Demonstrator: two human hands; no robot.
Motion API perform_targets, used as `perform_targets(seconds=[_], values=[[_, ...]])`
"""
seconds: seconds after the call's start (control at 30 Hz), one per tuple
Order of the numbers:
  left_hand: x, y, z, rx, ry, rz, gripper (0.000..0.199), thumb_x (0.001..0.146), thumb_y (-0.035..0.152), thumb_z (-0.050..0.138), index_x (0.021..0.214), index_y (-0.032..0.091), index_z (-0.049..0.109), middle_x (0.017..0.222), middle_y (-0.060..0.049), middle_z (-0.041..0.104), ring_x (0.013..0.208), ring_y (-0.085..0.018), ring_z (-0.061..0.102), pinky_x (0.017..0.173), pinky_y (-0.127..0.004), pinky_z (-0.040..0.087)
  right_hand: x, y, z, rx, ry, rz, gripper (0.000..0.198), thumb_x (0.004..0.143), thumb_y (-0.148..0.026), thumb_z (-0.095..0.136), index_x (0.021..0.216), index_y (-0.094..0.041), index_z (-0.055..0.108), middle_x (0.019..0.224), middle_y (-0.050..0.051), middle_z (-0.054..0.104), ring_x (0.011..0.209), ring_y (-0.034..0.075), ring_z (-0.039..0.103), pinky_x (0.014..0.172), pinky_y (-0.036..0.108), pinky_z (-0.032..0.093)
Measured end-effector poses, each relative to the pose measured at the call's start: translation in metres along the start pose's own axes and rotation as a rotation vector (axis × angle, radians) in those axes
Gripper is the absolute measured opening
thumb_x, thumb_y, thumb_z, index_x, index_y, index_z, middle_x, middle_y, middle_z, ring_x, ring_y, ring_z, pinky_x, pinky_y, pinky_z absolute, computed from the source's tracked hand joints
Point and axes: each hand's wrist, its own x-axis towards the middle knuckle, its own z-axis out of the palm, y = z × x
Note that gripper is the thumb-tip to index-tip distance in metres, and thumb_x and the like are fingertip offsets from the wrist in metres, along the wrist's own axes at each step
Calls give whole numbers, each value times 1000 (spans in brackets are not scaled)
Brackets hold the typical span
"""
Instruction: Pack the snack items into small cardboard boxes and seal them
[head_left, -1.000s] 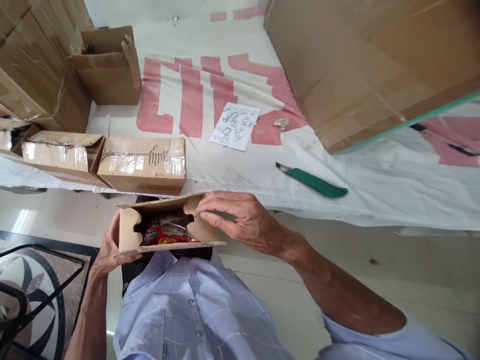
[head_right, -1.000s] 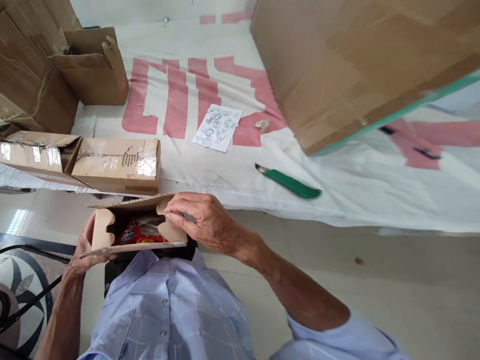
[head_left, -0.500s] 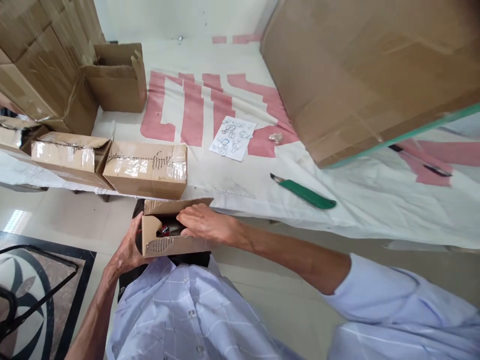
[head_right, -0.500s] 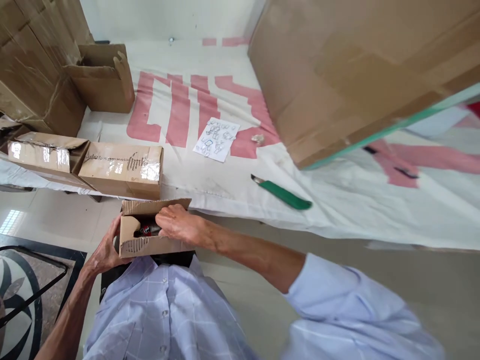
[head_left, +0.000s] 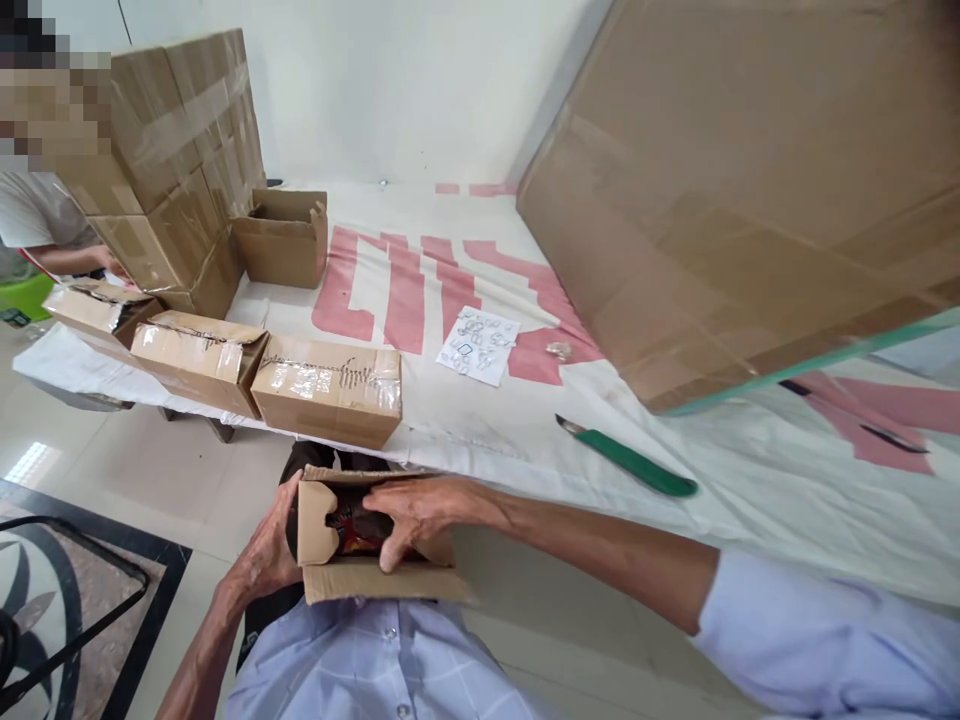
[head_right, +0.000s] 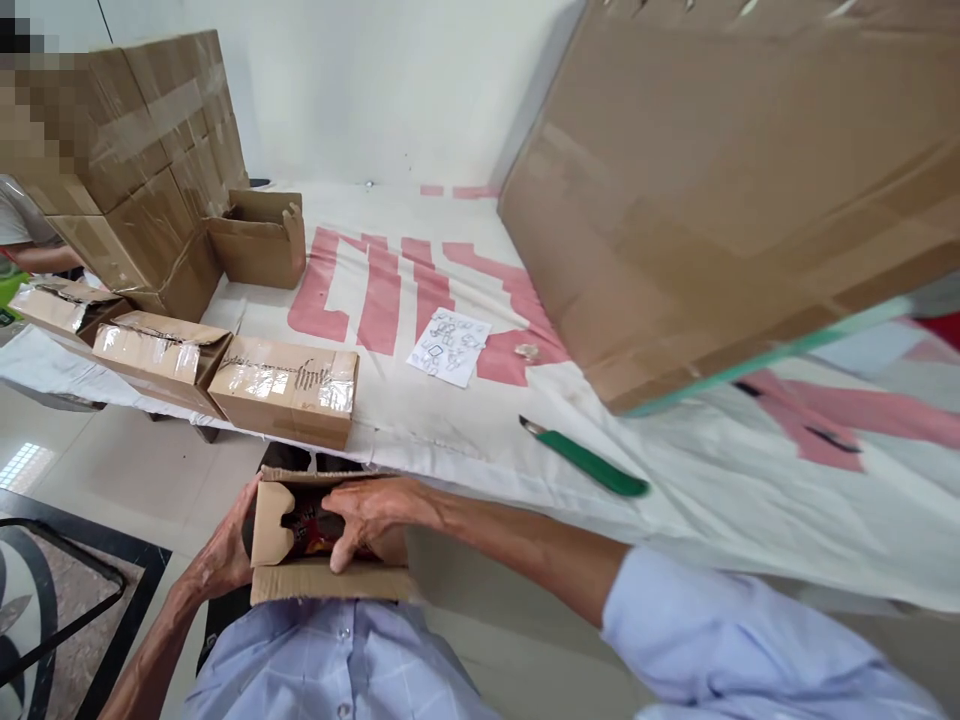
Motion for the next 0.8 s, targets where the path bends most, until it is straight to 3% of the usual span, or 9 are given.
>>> perform_targets(seconds=[0.1,0.17,0.23,0.37,0.5,0.63,0.8], values=[[4,1,-1,20,-8,33,134,71,30,94,176,28,12,174,-21,34,163,-44,36,133,-68,32,-14,-11,8,-37,-140,58,18,101,-34,70,108,-17,73,105,9,73,97,26,69,89,37,56],[9,4,-1,20,-24,50,133,70,33,96,176,27,15,174,-21,35,162,-44,37,133,-67,34,-20,-17,21,-117,-87,135,18,104,-16,57,114,-15,72,116,15,72,110,29,66,103,45,52],[13,9,-1,22,-36,45,130,71,36,96,175,25,18,173,-22,37,161,-43,39,132,-65,37,-22,-20,37,-178,-93,184,24,101,-6,51,109,-17,71,114,16,71,108,29,65,108,50,50],[17,15,-3,18,-45,13,128,74,42,94,175,23,18,171,-23,39,160,-42,42,129,-61,43,-23,-17,62,-213,-6,229,30,101,-2,46,111,-20,69,116,14,70,114,30,64,116,55,45],[18,17,-9,44,-57,20,124,75,45,93,174,22,22,171,-24,41,158,-43,44,131,-64,39,-28,-15,65,-177,77,249,29,101,-5,50,115,-20,70,122,16,71,123,33,64,117,55,47],[21,11,-11,15,-58,12,127,74,43,95,175,23,20,172,-24,40,160,-43,41,130,-64,40,-34,-18,30,-107,181,214,26,100,-8,53,102,-22,75,116,14,76,111,30,71,103,48,57],[19,-2,-20,93,-82,16,135,65,30,96,176,23,19,175,-23,34,165,-44,33,135,-67,29,-54,-26,-63,285,369,109,31,108,-24,50,95,-21,77,111,8,80,102,22,75,91,36,61]])
